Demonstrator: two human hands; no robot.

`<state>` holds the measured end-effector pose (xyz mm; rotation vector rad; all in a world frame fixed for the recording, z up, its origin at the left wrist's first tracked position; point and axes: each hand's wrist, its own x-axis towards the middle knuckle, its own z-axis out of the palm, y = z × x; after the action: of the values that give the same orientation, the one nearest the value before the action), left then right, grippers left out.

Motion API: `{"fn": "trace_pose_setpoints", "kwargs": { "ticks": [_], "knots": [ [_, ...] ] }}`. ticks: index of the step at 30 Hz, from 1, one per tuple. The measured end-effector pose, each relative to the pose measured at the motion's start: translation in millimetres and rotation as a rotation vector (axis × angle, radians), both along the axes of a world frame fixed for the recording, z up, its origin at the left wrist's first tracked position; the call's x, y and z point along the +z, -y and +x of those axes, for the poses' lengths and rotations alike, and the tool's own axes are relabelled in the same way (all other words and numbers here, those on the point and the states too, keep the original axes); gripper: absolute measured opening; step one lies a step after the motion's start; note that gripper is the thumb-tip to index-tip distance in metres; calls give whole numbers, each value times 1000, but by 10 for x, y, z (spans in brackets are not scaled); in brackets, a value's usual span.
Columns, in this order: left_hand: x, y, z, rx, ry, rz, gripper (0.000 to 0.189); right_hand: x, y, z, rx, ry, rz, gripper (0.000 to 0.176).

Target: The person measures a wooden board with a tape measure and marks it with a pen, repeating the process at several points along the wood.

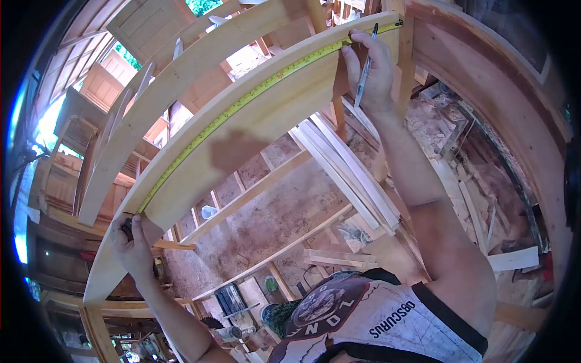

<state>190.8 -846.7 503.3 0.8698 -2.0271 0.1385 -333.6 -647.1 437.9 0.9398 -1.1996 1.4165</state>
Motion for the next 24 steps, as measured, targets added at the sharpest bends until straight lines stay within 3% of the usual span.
{"fn": "trace_pose_setpoints", "kwargs": {
  "ticks": [12,21,23,24],
  "knots": [
    [14,-47,-10,8,-11,76,23,-107,105,-82,52,-20,-58,34],
    [-5,-124,-70,36,24,5,17,-29,-190,223,195,133,-43,26],
    [-19,-93,-52,54,16,-8,17,-66,-298,197,638,115,-76,31],
    [-18,-89,-46,45,18,-21,17,-70,-298,197,705,124,-77,40]
  ]
}}
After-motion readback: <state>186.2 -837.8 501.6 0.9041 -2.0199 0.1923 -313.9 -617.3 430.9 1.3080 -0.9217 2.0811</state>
